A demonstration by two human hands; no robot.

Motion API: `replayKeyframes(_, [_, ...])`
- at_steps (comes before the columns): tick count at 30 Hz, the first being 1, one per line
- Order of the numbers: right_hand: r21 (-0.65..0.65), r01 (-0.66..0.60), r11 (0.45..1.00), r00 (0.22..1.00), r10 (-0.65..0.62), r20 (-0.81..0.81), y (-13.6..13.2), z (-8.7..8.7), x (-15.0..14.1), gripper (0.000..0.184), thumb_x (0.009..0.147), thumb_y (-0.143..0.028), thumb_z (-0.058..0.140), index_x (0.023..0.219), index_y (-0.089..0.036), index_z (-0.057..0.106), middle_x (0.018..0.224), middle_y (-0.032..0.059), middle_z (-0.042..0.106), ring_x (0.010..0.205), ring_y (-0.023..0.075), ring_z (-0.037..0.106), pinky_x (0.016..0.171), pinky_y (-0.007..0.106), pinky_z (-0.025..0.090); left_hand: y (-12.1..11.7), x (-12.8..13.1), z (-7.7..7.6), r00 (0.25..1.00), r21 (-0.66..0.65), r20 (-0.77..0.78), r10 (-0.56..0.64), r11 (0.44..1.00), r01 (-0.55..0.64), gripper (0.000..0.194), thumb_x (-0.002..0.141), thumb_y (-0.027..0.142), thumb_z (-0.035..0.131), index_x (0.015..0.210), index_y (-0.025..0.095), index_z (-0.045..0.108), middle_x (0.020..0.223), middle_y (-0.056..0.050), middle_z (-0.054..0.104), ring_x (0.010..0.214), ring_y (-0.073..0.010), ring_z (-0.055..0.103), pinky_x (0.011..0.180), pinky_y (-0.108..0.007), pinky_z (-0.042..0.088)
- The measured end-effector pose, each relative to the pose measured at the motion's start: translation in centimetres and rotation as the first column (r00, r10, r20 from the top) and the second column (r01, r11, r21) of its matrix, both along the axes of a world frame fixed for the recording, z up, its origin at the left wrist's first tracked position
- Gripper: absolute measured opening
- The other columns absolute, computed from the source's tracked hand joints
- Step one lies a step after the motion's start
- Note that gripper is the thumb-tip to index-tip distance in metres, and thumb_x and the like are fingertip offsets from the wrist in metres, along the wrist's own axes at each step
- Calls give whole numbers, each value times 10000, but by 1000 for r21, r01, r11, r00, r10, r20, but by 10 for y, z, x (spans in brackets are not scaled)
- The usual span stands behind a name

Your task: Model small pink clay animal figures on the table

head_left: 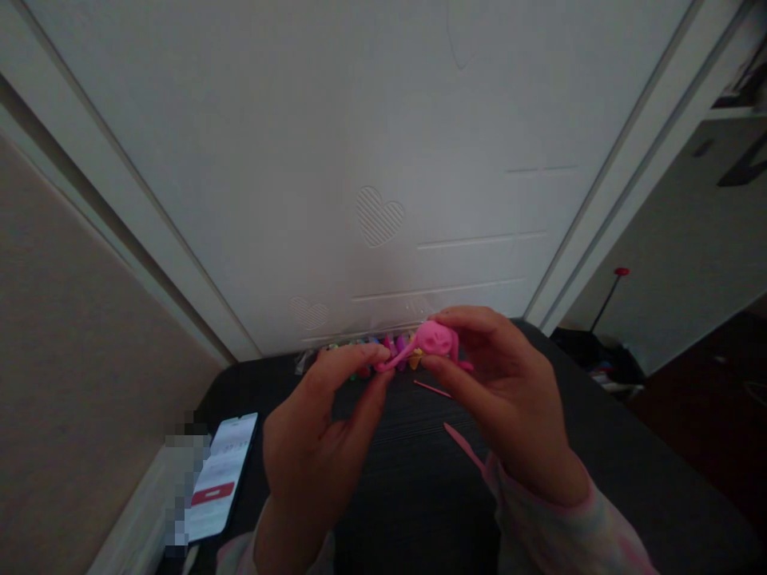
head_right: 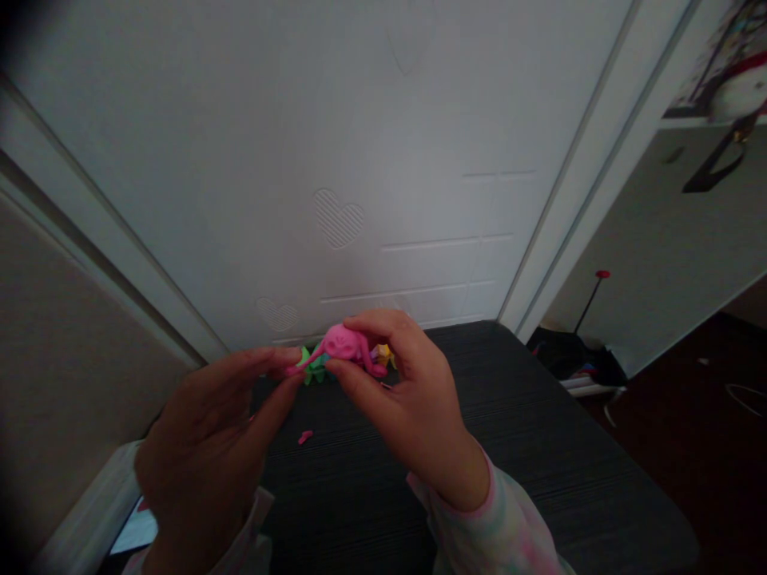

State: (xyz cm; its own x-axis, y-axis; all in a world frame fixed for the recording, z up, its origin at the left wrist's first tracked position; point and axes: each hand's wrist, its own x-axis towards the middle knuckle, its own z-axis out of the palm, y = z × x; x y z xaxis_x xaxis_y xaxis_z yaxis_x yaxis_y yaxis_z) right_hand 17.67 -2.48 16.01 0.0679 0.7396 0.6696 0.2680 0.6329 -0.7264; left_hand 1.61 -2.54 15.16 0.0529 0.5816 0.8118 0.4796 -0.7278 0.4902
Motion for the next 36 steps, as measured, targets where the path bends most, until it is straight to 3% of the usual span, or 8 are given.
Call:
replayKeyframes(6, [4,-12,1000,1000,12,9,-1,0,-1,292,729,-179,664,986,-271,561,938,-32,592,844,117,587,770,274,472,0,1,-4,999,10,-39,-20,1000,20,538,711,50,618,1175,286,484,1016,3,679,876,-153,650,816,-298,525])
replayKeyframes(10, [19,0,1000,1000,0,1,-1,0,-1,299,726,-177,668,987,-275,561,929,-35,591,840,113,582,756,260,475,1,2,-5,999,-21,24,-37,999,38,591,689,117,660,1217,275,447,1128,-50,615,952,-191,618,826,-340,519])
replayKeyframes(14, [25,2,1000,1000,-2,-8,-2,0,0,304,728,-175,666,994,-276,559,925,-36,588,826,107,581,742,250,475,2,5,-5,996,-1,85,20,1000,-20,631,622,134,730,1184,260,473,965,-11,626,896,-162,608,819,-311,508])
replayKeyframes(18, [25,-10,1000,1000,10,-6,-2,1,-1,296,731,-169,660,991,-270,559,924,-35,587,828,104,580,743,244,474,2,8,-4,992,-23,125,3,1000,0,563,643,74,700,1136,255,496,843,28,616,817,-119,602,804,-272,498])
replayKeyframes(36, [12,-6,1000,999,6,42,-3,3,-1,258,738,-203,650,975,-250,562,926,14,601,822,156,589,707,299,483,1,7,-4,997,66,73,-4,998,-1,513,651,18,653,1091,242,513,896,3,637,828,-146,620,799,-319,515])
